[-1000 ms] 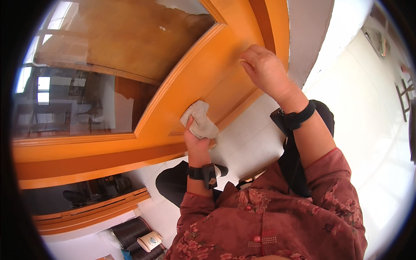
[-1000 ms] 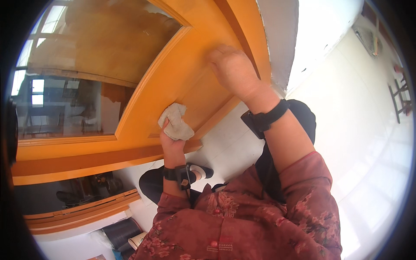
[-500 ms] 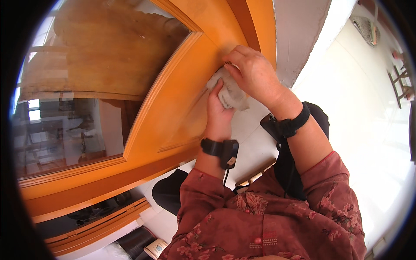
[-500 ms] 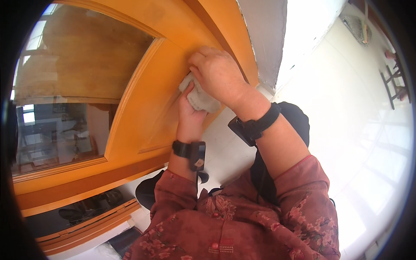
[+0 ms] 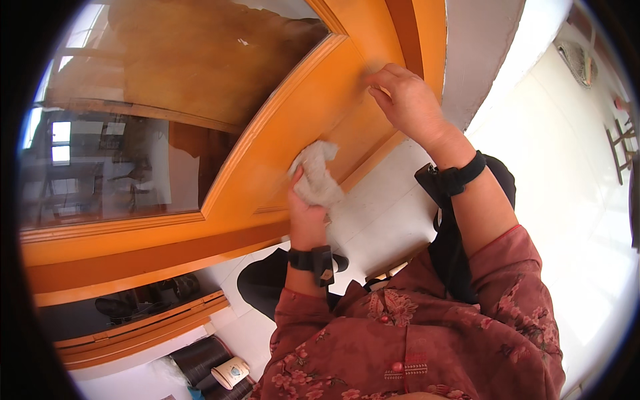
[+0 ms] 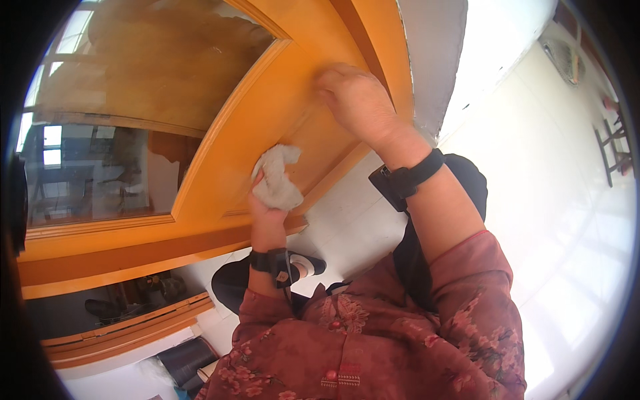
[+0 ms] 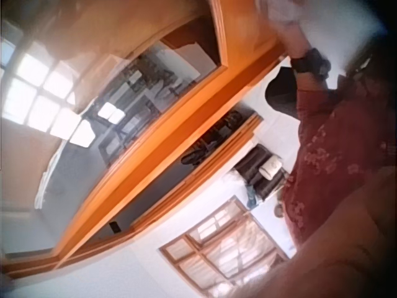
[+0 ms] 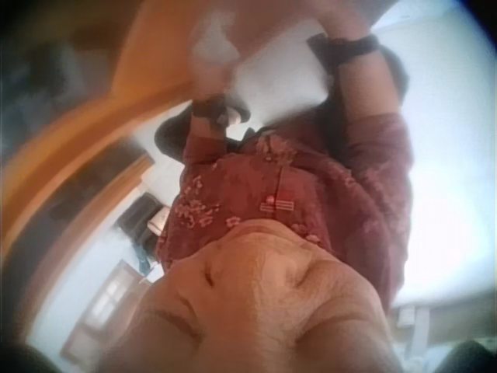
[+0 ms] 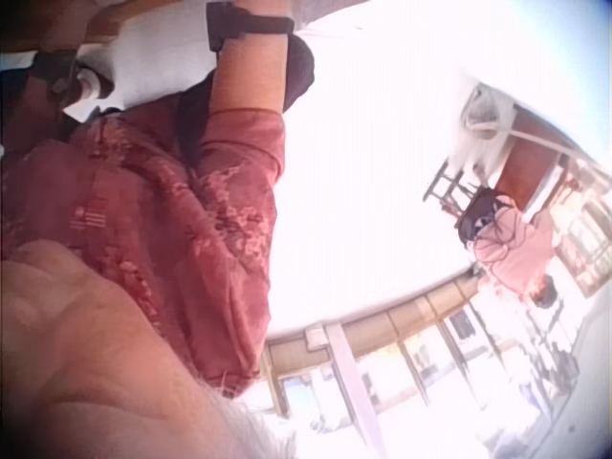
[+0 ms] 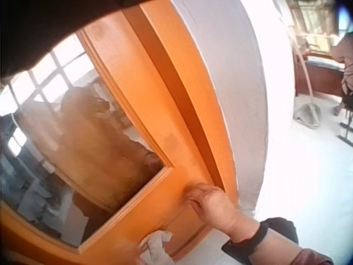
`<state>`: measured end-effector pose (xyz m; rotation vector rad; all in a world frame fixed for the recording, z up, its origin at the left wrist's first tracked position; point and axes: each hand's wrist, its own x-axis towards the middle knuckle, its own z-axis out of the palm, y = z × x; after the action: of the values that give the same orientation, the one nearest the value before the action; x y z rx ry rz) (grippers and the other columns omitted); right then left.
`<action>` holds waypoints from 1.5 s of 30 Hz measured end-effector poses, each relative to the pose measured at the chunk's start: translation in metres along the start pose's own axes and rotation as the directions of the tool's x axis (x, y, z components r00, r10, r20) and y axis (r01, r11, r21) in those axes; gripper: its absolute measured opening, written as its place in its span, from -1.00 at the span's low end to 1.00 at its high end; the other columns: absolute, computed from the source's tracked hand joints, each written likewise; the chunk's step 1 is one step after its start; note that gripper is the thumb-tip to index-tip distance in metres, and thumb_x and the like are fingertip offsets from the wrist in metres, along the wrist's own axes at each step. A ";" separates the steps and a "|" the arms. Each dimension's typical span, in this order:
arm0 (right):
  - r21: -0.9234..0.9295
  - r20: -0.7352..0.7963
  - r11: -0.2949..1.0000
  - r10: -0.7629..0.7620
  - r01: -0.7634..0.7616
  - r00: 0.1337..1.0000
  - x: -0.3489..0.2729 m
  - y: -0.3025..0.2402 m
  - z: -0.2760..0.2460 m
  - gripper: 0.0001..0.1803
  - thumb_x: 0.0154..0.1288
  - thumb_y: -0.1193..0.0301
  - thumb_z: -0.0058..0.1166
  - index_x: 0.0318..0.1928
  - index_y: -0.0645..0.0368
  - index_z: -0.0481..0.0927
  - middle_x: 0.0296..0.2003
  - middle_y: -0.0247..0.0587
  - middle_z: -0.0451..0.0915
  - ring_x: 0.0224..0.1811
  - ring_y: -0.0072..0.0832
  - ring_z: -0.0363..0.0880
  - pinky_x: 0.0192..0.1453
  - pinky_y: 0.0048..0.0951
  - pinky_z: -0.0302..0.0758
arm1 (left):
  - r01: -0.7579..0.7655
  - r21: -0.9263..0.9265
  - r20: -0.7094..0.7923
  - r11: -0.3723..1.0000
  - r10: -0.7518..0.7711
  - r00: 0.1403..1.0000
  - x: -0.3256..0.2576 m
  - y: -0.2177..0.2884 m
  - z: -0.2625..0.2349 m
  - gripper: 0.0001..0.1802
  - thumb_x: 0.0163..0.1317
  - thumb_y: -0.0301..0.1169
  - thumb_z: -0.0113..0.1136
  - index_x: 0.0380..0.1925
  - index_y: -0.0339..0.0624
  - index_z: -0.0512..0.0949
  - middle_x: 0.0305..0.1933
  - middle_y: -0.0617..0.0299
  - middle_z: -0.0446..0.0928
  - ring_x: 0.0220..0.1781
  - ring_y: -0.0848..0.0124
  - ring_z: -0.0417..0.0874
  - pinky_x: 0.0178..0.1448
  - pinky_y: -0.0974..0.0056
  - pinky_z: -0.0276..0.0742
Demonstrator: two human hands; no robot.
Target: The person wipes the surface of a wooden door with a cloth, moving methodically across the panels and edges. They occasionally adjust the cloth and reposition their hands to reach different areas of the door.
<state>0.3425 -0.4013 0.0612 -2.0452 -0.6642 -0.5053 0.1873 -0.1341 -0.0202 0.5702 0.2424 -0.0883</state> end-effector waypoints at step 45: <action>0.105 -0.004 0.988 0.114 -0.113 0.993 0.004 0.000 -0.008 -0.86 0.31 0.50 0.17 -0.13 0.18 0.67 -0.20 -0.16 0.63 -0.16 -0.18 0.64 -0.09 -0.34 0.58 | 0.008 0.048 -0.199 0.999 0.002 0.980 0.083 -0.060 0.074 -0.55 0.44 -0.12 0.04 0.20 -0.10 0.46 0.08 0.18 0.60 0.08 0.26 0.63 0.15 0.10 0.57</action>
<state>0.3445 -0.4070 0.0680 -1.9677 -0.5533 -0.4058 0.2742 -0.2258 -0.0120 0.6272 0.4364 -0.0400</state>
